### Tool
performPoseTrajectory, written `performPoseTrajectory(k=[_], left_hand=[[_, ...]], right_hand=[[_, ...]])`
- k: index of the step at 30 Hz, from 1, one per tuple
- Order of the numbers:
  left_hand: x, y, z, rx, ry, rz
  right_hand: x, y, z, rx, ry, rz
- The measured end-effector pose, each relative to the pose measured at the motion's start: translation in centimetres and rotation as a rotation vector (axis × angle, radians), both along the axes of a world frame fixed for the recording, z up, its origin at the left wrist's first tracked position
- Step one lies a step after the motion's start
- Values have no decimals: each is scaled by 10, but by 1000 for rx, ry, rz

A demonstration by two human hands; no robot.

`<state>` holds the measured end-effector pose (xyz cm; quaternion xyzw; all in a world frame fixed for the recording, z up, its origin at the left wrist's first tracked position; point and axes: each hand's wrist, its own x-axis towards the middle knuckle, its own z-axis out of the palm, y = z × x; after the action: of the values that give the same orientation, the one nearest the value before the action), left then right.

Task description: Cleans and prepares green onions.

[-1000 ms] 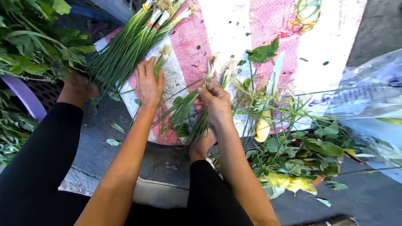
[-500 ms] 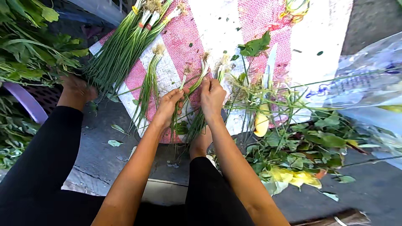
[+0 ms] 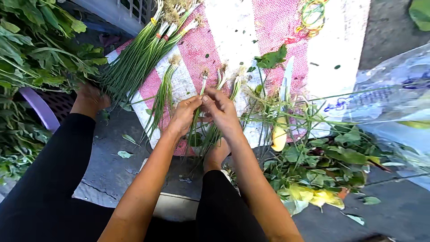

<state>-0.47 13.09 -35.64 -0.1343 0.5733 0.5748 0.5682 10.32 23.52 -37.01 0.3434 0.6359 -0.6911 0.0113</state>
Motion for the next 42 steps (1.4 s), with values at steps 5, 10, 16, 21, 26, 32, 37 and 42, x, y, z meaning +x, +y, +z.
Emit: performPoseTrajectory(k=[5, 10, 16, 21, 26, 32, 37, 42], left_hand=[[0, -2, 16, -169, 148, -414], [0, -13, 21, -150, 373, -776], [-13, -11, 9, 3, -140, -174], [-15, -7, 2, 131, -276, -122], [-14, -3, -1, 127, -276, -69], [-12, 1, -6, 72, -247, 22], [-10, 3, -2, -97, 54, -96], [-15, 5, -5, -245, 498, -175]], right_hand=[[16, 12, -7, -140, -36, -26], [59, 52, -2, 265, -174, 107], [116, 102, -1, 823, -672, 16], [96, 79, -1, 847, -614, -131], [51, 24, -2, 505, -344, -71], [22, -26, 6, 39, -67, -30], [21, -24, 1, 38, -100, 8], [19, -16, -9, 409, -328, 31]])
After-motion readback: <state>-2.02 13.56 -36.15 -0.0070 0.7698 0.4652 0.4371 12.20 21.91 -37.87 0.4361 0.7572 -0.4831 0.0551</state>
